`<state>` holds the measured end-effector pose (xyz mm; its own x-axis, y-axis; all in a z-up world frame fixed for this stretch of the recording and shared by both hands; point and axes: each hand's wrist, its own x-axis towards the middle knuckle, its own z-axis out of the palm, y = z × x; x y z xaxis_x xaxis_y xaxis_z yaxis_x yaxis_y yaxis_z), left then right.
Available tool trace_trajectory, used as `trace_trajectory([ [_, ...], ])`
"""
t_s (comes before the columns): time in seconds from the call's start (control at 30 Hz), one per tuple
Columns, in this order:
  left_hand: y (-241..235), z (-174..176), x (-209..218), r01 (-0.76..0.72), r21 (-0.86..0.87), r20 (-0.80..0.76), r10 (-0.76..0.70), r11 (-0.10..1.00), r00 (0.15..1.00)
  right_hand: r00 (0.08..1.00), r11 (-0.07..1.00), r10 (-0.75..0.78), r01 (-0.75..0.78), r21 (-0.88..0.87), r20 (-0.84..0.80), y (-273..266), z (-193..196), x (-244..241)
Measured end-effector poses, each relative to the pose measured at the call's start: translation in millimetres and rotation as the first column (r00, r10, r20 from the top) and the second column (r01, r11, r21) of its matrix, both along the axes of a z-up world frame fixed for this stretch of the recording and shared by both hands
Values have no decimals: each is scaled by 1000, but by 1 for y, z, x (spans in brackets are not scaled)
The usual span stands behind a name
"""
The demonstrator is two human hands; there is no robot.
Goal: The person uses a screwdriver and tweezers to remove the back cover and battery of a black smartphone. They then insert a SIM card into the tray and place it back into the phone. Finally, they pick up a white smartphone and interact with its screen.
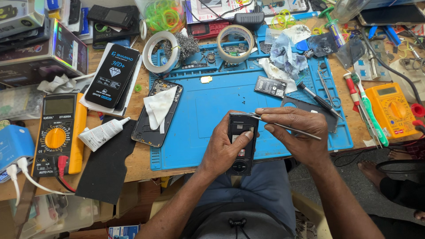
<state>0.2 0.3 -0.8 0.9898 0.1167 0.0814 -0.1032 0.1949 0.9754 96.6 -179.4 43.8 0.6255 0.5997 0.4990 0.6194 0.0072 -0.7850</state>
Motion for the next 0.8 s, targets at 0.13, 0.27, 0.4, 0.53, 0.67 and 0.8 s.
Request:
trace_trajectory([
  [0.13,0,-2,1,7,51,29,-9,999,1000,1000,1000,7,-7,-15,27,-3,1,3],
  [0.27,0,-2,1,23,29,9,-24,999,1000,1000,1000,9,-9,-9,22,-4,0,3],
  [0.4,1,-2,1,30,22,6,-30,999,1000,1000,1000,8,-8,5,15,-3,-2,3],
  [0.53,1,-3,1,23,36,24,-24,999,999,1000,1000,-8,8,11,-10,-4,-4,4],
  [0.67,1,-2,1,32,28,-6,-32,999,999,1000,1000,2,-2,3,-17,-5,-5,4],
  [0.8,2,-2,2,34,47,-4,-34,998,999,999,999,8,-7,-40,35,-5,-6,4],
])
